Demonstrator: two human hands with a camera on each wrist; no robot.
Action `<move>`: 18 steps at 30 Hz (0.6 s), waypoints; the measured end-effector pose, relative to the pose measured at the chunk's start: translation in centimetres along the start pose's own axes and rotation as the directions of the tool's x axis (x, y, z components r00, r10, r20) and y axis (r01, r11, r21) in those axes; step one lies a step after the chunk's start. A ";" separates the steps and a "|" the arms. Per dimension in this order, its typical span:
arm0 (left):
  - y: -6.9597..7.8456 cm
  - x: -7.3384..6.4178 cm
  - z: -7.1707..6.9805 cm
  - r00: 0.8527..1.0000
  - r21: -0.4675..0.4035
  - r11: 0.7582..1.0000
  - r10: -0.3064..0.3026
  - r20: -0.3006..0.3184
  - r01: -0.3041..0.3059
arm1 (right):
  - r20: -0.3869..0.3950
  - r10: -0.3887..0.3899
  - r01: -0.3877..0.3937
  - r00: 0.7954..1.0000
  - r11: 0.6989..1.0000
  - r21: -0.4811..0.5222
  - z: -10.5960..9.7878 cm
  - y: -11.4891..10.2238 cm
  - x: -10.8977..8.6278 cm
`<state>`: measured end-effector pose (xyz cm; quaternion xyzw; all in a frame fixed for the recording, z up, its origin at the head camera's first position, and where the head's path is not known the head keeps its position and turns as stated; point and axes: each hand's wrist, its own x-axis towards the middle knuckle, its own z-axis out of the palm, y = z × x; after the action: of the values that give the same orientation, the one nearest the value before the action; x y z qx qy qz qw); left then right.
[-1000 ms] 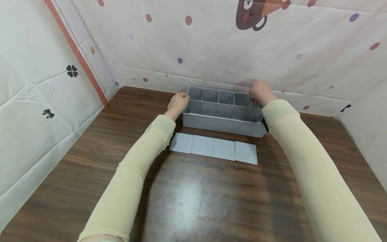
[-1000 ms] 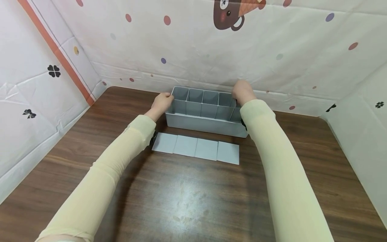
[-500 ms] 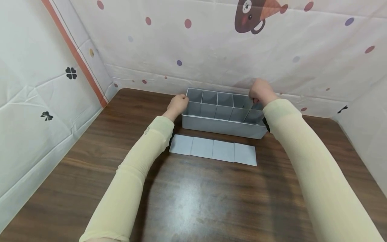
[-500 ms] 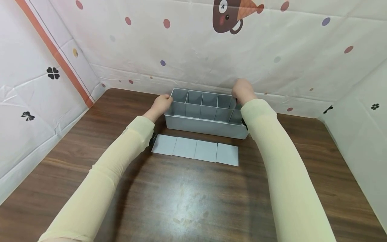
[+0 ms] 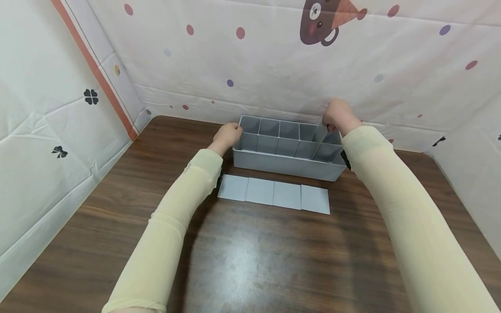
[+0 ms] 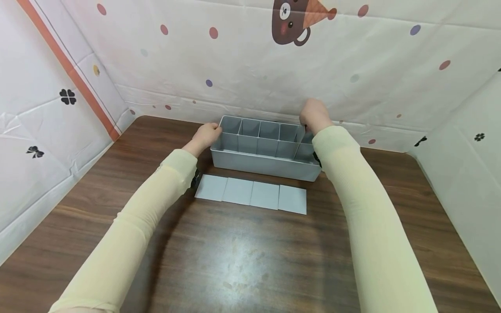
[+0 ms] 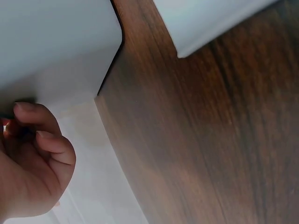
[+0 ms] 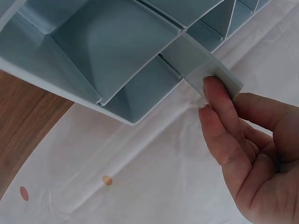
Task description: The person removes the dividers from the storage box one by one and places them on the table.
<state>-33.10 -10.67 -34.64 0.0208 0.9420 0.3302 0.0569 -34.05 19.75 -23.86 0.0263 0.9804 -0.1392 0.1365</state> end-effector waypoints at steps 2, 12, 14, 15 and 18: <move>0.0 0.0 0.0 1.000 0.005 1.000 -0.007 0.000 0.007 | 0.007 0.006 -0.006 1.000 1.000 -0.007 -0.1 -0.1 0.0; 0.2 0.0 0.2 0.999 0.025 0.999 -0.034 -0.002 0.034 | 0.004 -0.009 0.009 1.000 1.000 0.020 -0.5 0.0 -0.2; 0.3 0.1 0.2 0.999 0.023 0.999 -0.035 -0.003 0.035 | 0.002 -0.008 0.008 1.000 1.000 0.025 -0.7 -0.1 -0.3; 0.3 0.1 0.2 0.999 0.023 0.999 -0.036 -0.005 0.036 | 0.001 -0.005 0.005 1.000 1.000 0.028 -0.9 -0.1 -0.4; 0.3 0.2 0.1 0.999 0.024 0.999 -0.038 -0.010 0.038 | 0.000 0.001 -0.001 1.000 1.000 0.027 -1.2 -0.2 -0.5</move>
<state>-33.28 -10.37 -34.60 0.0020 0.9465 0.3175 0.0585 -33.88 19.89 -22.52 0.0285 0.9784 -0.1524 0.1364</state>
